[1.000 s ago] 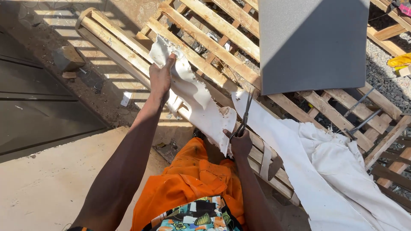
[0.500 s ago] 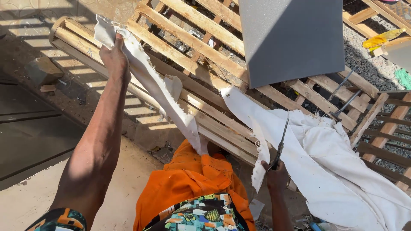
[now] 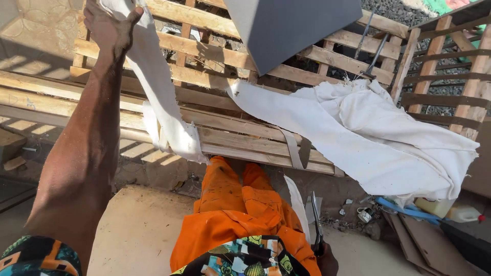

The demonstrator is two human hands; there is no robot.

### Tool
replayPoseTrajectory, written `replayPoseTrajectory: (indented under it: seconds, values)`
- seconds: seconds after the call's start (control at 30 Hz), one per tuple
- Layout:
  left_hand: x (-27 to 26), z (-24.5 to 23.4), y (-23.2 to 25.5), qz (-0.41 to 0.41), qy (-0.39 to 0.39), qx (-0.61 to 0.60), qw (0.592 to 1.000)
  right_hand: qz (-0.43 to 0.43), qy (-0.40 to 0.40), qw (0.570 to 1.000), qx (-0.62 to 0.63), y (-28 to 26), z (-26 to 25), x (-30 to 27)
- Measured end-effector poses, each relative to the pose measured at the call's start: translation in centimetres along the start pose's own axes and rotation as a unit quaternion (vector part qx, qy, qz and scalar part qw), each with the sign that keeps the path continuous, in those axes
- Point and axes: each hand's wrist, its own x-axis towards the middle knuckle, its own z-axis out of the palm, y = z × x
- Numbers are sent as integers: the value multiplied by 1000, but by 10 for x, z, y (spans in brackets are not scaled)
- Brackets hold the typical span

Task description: The person uses scissors to cut a large piece of white foam or upholstery batting laid out on wooden pallets in an outdoor workshop.

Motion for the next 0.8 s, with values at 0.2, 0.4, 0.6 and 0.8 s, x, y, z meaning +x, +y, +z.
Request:
replayPoseTrajectory:
  seconds: [0.2,0.4,0.6,0.8]
  values:
    - [-136,118,90,-89,-140,49,985,58,95,956,270,-76,-104,-120]
    - [-329,196,227,-210,-399,-31,892,36,92,918,385,-98,-162,-124]
    - [-408,220,310,-220,-559,-43,798,3,130,878,462,-61,-201,-70]
    - [-439,292,338,-280,-604,-25,746,-61,177,821,540,1,-229,47]
